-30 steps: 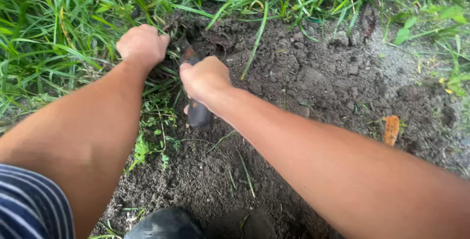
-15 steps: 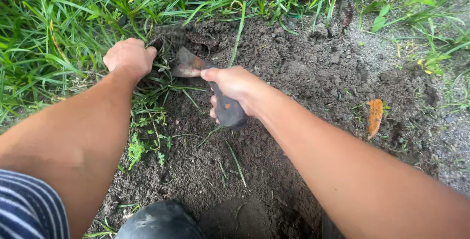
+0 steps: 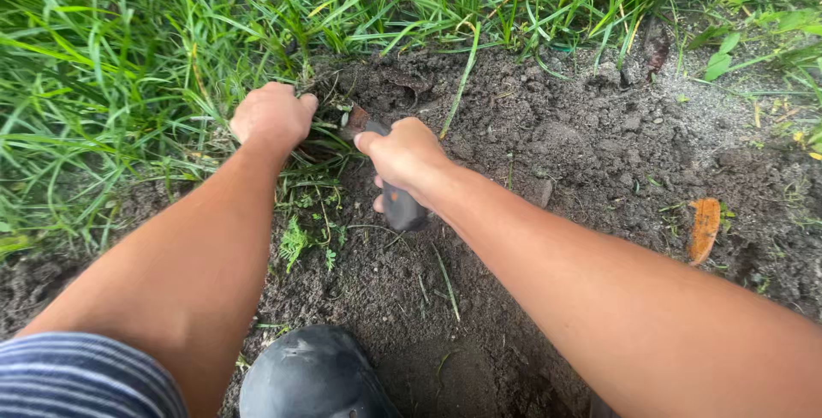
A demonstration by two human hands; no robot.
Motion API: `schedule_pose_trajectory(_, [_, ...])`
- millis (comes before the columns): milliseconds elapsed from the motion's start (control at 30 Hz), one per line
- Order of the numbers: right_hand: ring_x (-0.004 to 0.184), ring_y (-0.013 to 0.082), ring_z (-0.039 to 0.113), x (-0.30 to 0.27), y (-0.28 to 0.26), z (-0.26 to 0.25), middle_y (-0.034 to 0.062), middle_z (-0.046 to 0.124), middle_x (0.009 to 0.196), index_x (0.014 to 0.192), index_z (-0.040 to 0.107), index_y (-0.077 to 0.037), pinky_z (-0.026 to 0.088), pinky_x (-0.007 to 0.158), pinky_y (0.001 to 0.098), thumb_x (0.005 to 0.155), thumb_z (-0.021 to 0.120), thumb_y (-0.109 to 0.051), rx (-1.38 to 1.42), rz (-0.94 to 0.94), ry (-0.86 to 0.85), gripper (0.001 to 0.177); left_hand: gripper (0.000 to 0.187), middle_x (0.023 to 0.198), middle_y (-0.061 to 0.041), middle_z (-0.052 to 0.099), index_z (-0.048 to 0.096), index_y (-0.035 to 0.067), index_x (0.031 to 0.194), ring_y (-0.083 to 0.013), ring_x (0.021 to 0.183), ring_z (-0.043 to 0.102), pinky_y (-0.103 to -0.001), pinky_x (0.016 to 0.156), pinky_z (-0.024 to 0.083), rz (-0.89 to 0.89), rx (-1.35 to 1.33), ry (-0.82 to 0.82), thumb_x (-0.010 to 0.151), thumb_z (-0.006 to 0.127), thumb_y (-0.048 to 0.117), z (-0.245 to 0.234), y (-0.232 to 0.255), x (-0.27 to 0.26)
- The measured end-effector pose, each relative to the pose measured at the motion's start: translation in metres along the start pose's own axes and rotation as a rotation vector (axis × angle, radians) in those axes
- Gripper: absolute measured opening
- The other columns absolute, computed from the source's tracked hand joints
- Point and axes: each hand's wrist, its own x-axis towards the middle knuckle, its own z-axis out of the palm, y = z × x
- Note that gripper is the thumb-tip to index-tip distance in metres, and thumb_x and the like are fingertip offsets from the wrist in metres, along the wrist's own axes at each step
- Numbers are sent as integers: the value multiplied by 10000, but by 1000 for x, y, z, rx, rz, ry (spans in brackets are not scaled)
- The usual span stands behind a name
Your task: The person uses a hand trowel to loosen soil and pull weeds from a garden bed. They repeatedly dig around the base of grassy weeds, lift them by the roots, and discard the uprooted plants to the side.
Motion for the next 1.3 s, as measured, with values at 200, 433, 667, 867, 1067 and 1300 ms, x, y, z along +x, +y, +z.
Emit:
schedule_pose_trajectory(200, [473, 267, 620, -39, 9, -25, 150, 607, 762, 1087, 602, 51, 549, 402, 424, 932, 659, -283, 96, -50, 61, 373, 432, 1124, -195, 722, 707, 103, 1116, -404, 1054, 677, -531, 906, 527, 18, -127, 212, 981, 588, 495, -41, -14, -13])
schedule_pose_trajectory(433, [516, 258, 615, -57, 8, -41, 146, 596, 784, 1131, 590, 26, 550, 431, 444, 915, 673, -288, 142, -75, 21, 391, 348, 1167, -204, 682, 628, 123, 1159, -413, 1078, 660, -547, 879, 525, -119, -63, 107, 944, 621, 396, -33, 2, -40])
schedule_pose_trajectory(667, [545, 286, 646, -70, 9, -50, 163, 614, 795, 1177, 540, 45, 565, 444, 428, 911, 667, -294, 159, -63, 41, 449, 430, 1253, -232, 649, 498, 91, 1353, -429, 1111, 661, -566, 901, 521, -399, -198, 259, 1017, 603, 338, -18, -21, -51])
schedule_pose_trajectory(867, [588, 282, 628, -61, 11, -57, 161, 586, 835, 1211, 539, 106, 590, 455, 436, 919, 671, -283, 249, -11, 30, 504, 689, 1543, -227, 381, 398, 69, 1487, -433, 1284, 590, -568, 990, 512, -557, -169, 251, 956, 694, 392, -35, -11, -85])
schedule_pose_trajectory(1067, [655, 275, 646, -61, 13, -58, 169, 585, 869, 1181, 536, 121, 619, 487, 424, 932, 672, -263, 273, 50, 1, 477, 1248, 1650, -273, -134, -1, 339, 1655, -610, 1487, 169, -681, 1095, 359, -535, -169, -67, 771, 839, 602, -32, 29, -110])
schedule_pose_trajectory(1300, [602, 250, 596, -59, 26, -60, 163, 559, 835, 1145, 553, 114, 586, 447, 440, 909, 681, -239, 360, 37, -66, 443, 1157, 1586, -315, 314, 234, 266, 1639, -499, 1248, 606, -521, 1039, 532, -383, -180, -5, 719, 934, 305, 9, 3, -80])
